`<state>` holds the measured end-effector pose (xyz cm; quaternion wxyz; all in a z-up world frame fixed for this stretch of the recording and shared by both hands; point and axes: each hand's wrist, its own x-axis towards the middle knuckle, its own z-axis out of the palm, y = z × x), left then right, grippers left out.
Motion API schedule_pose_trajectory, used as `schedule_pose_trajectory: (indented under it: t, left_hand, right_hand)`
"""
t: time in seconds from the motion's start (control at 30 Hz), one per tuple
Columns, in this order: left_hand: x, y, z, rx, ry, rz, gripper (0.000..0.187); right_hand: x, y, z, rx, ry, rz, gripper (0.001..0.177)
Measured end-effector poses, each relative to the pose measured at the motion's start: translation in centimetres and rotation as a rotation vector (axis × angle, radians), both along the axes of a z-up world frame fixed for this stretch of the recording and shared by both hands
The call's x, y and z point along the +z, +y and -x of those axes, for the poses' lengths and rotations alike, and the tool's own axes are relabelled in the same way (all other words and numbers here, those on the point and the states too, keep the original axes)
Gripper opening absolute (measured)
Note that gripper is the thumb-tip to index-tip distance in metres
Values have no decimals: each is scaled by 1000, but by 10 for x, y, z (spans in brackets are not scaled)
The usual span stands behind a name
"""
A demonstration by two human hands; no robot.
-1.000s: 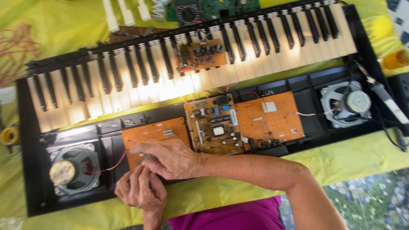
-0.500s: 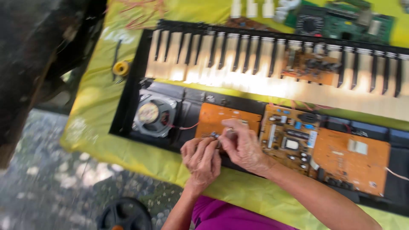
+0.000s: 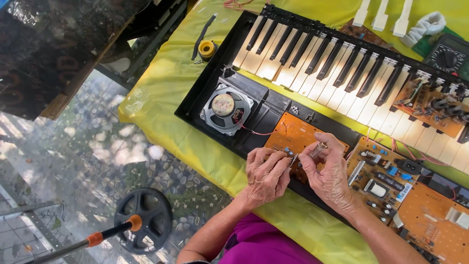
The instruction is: The person is repairing an electronic keyboard by soldering wires to the circuit board. They use a soldering iron to connect wires to the board and test the connections by pressing the keys.
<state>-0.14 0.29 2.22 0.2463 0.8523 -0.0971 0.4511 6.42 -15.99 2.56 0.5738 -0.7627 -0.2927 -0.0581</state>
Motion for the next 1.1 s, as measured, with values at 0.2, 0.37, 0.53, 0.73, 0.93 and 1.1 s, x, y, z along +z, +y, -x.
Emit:
schedule_pose_trajectory:
  t: [0.2,0.37,0.53,0.73,0.93,1.1]
  left_hand:
    - [-1,2,2,7,82,-48,24]
    - [12,-2,3,-62,158,-43,18]
    - [35,-5,-13,-159,134,-46,14]
    - [48,-26,-63,-286,7,-127,16]
    - [54,-40,-117,-674,252,16,15]
    - [57,-48,-149,-743,411,48,9]
  right_hand:
    - [12,-16,-1,95,116,60,52]
    - [27,-29,3,68,69,94,43]
    - [20,-31,-1,51,50,9,39]
    - [0,-41,-5,64,-27,-12,45]
    - [19,-62,-32,-89,-49,-120,41]
    - [25,-88,-57,-245,-236,-231,39]
